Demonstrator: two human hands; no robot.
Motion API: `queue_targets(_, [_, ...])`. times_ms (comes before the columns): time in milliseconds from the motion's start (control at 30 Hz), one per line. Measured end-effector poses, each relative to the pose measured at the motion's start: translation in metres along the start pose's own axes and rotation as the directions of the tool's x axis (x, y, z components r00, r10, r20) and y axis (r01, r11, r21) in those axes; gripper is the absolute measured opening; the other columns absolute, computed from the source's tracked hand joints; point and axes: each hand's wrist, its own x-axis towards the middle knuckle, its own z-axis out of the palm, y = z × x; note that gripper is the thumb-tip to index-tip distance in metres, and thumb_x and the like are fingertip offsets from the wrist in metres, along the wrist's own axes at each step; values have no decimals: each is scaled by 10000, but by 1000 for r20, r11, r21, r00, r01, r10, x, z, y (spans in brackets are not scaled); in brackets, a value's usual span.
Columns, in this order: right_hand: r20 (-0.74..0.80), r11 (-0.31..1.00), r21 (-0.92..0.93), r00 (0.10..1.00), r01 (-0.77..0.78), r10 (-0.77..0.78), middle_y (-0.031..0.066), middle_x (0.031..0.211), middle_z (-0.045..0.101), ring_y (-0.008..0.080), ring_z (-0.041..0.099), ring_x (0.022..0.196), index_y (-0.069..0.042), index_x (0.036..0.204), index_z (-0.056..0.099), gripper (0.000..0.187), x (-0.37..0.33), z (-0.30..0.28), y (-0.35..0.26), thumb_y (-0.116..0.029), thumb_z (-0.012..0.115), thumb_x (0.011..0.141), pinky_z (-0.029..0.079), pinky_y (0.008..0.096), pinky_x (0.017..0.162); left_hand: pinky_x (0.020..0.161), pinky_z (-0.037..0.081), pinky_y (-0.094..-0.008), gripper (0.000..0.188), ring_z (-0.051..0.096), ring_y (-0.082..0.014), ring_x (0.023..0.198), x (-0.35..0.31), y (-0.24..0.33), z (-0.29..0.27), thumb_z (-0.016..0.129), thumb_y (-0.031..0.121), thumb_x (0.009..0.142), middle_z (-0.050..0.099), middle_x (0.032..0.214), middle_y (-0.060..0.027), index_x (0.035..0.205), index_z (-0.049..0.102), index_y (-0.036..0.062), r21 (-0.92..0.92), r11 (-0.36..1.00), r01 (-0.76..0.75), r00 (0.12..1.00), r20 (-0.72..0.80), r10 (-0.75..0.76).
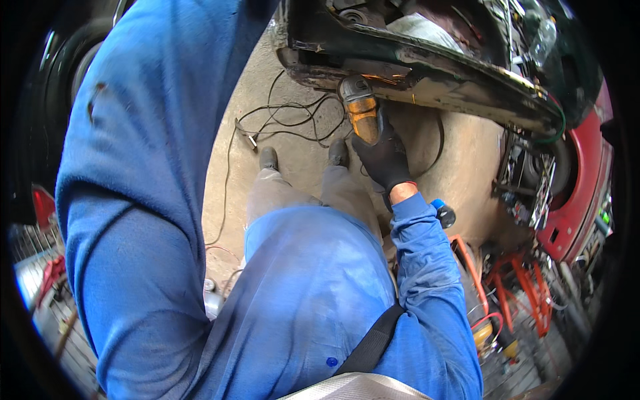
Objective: The person uses an angle grinder to remove paint and rust from the front fender and door area of a car. The person moves along the side of the vehicle, grinding different sections of the body panel.
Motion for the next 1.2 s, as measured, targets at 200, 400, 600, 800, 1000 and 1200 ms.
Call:
queue_targets(200, [63,976,-70,977,206,-202,323,1479,643,502,661,1312,-64,1743,319,1030,8,-16,-4,-466,795,923,550,556,1087,1035,575,-384,391,747,-271,1147,-170,82,1,724,291,1058,778,1246,-193,1354,721,35,-409,802,436,830,-160,-534])
queue_targets(400, [277,979,-155,957,131,-84,304,1450,669,497,661,1317,-106,1741,329,993,18,-28,-21,-496,778,946,553,558,1091,915,541,-320,387,657,-150,981,-366,204,87,688,311,1115,774,1051,-124,1256,718,-48,-667,-132,734,157,356,-921])
queue_targets(600, [213,915,-198,927,350,-309,309,1505,631,491,639,1358,-77,1730,336,997,27,-9,-40,-487,789,942,533,550,1132,1035,566,-364,609,728,-225,1200,-399,228,121,597,532,1146,763,1335,-156,1408,683,-11,-600,-442,667,166,698,-697])
queue_targets(800, [278,913,-251,928,321,-249,316,1562,584,481,605,1407,-48,1715,359,942,31,12,-71,-432,775,963,516,529,1158,818,588,-335,631,717,-179,916,-381,197,135,652,568,1109,762,1048,-149,1287,722,-33,-637,-475,608,176,691,-701])
queue_targets(1000, [263,915,-260,934,308,-240,325,1535,589,488,617,1374,-83,1731,333,884,25,34,-71,-403,729,1008,547,549,1091,785,579,-323,583,686,-134,846,-388,202,127,672,549,1105,767,1009,-90,1275,757,-2,-610,-555,565,87,714,-695])
queue_targets(1200, [201,872,-273,911,405,-360,346,1493,594,510,621,1350,-115,1751,307,934,32,53,-65,-359,765,975,536,551,1106,695,506,-306,606,601,-109,793,-396,196,135,690,588,1092,723,960,-43,1263,740,9,-673,-611,417,112,705,-700])
